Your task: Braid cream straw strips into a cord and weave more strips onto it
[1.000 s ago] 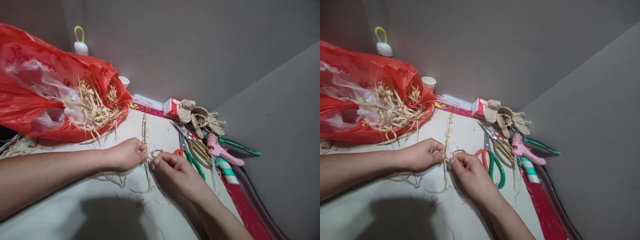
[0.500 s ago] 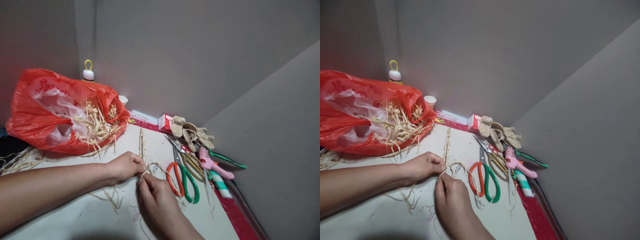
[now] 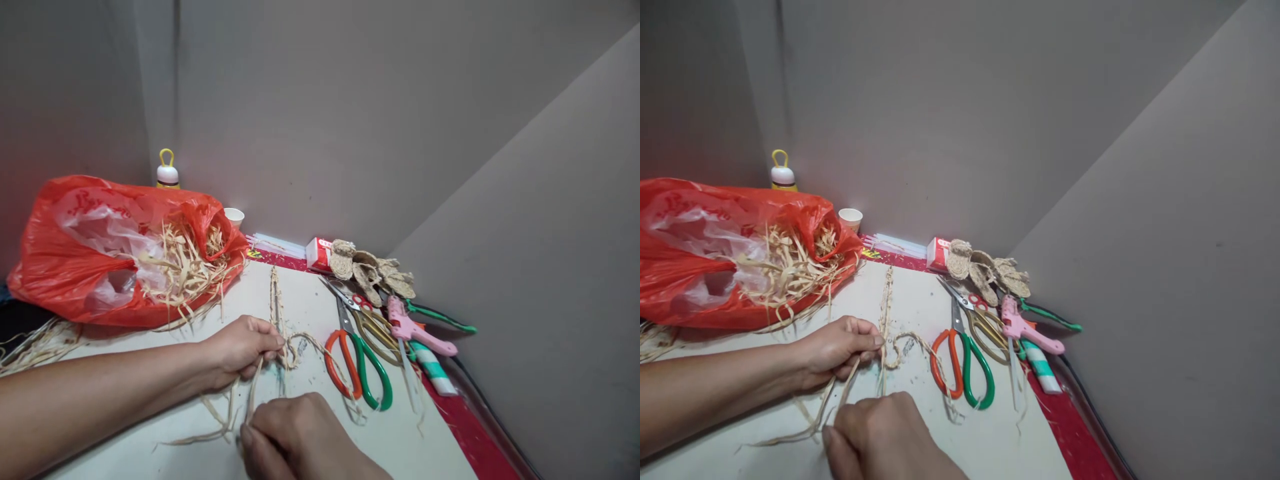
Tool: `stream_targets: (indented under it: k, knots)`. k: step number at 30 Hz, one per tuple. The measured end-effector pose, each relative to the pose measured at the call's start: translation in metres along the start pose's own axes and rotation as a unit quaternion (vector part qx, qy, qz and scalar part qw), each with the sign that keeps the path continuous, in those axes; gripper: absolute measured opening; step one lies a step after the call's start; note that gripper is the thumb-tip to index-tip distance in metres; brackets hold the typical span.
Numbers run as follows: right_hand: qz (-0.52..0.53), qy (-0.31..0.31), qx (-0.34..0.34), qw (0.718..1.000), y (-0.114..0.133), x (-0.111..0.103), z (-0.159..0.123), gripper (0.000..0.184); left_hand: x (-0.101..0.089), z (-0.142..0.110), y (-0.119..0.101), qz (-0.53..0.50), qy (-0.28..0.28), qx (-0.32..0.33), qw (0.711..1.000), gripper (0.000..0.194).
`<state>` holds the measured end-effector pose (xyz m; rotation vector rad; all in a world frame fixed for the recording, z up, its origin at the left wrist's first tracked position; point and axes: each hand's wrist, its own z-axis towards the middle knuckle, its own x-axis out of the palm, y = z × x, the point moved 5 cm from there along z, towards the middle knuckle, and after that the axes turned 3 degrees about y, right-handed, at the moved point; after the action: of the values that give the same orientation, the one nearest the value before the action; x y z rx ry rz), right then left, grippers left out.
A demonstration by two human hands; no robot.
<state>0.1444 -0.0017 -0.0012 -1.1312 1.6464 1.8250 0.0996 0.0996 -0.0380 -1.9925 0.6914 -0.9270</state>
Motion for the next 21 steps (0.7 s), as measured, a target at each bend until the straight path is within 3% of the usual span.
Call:
stream_targets:
  k: [2, 4, 6, 9, 14, 17, 21]
  knots:
    - [0.117, -0.104, 0.038, 0.987, -0.008, -0.023, -0.004, 0.034, -0.001, 0.001, -0.001, 0.011, 0.011, 0.013, 1.000, 0.022]
    - [0.222, -0.246, 0.120, 0.936, -0.029, -0.044, -0.009, 0.035, -0.002, 0.002, -0.002, 0.026, 0.018, 0.024, 0.999, 0.024]
    - [0.328, -0.304, 0.189, 0.874, -0.051, -0.049, -0.006, 0.029, -0.003, 0.002, -0.003, 0.041, 0.020, 0.029, 0.999, 0.025]
    - [0.457, -0.243, 0.224, 0.826, -0.069, -0.034, 0.009, 0.027, -0.002, 0.001, -0.004, 0.063, 0.012, 0.037, 0.997, 0.025]
    - [0.555, -0.087, 0.215, 0.799, -0.061, -0.005, 0.020, 0.032, 0.003, -0.002, -0.008, 0.068, 0.022, 0.083, 0.994, 0.028]
    - [0.545, -0.060, 0.225, 0.805, -0.061, -0.003, 0.018, 0.034, 0.000, -0.002, -0.008, 0.099, -0.005, 0.070, 0.993, 0.023]
    - [0.483, -0.079, 0.217, 0.844, -0.067, -0.014, 0.019, 0.037, -0.004, -0.001, -0.006, 0.096, -0.001, 0.032, 0.995, 0.021]
